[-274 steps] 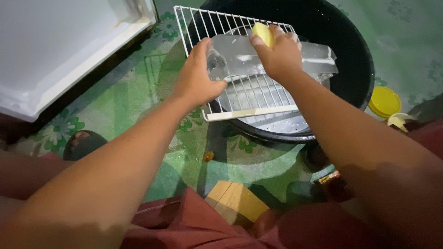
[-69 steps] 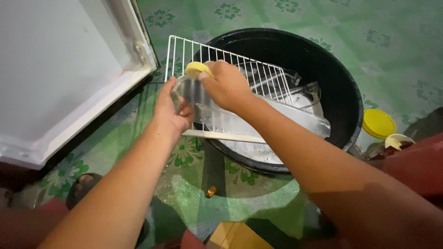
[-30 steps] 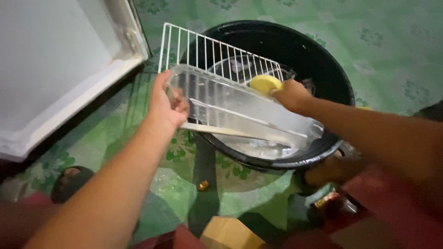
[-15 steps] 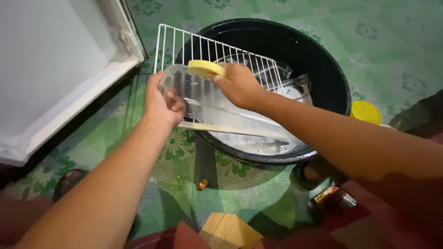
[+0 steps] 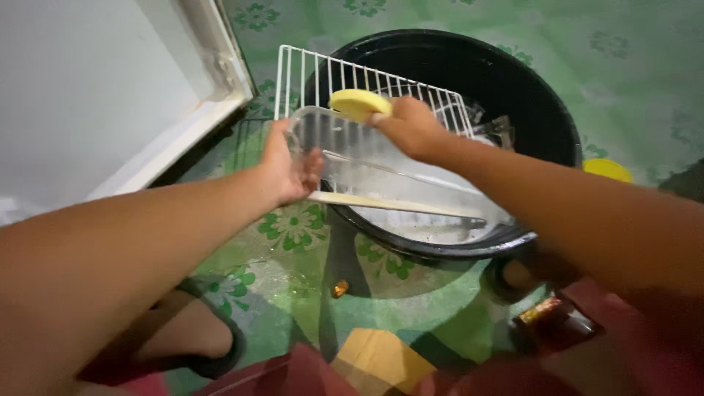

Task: The person scrubs a white wire rack and a clear plastic tray with a yellow sponge over a black basin. They repeatedly wipe both sides of the tray and the rack, occasionally lifting and repositioning the items to reach different areas.

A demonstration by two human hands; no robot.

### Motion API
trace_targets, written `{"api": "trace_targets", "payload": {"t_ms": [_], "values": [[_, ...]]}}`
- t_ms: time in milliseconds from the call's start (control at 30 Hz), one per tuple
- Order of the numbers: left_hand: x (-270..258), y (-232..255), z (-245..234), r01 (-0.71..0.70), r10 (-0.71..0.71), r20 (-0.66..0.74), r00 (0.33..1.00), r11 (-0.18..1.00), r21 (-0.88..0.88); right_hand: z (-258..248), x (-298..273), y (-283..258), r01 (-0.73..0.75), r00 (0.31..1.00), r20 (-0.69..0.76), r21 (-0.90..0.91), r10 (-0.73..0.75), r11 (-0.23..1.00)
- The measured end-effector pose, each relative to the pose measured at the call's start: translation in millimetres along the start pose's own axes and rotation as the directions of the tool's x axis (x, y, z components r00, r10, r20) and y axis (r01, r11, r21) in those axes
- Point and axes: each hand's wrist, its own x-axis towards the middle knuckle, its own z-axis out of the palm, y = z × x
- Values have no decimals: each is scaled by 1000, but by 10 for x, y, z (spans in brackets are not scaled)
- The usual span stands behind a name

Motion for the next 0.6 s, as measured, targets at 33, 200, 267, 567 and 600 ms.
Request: {"api": "trace_targets", "payload": {"t_ms": [33, 200, 267, 567, 600], "values": [[-50, 42, -20, 4, -2, -24, 1000, 998, 64, -18, 51, 33, -57, 998, 22, -53, 58, 997], [-332, 232, 9, 70, -61, -39, 997, 943, 326, -215, 56, 472, -79, 996, 25, -300, 90, 951], [-449, 283, 47, 87, -72, -57, 996, 938, 336, -319, -38, 629, -60, 998, -19, -274, 57, 960], [-656, 397, 155, 141, -122, -72, 990, 912, 386, -401, -73, 649, -124, 991, 20, -269, 134, 955], [-662, 374, 153, 134, -112, -80, 991, 917, 375, -384, -97, 621, -119, 991, 36, -247, 132, 962]]}}
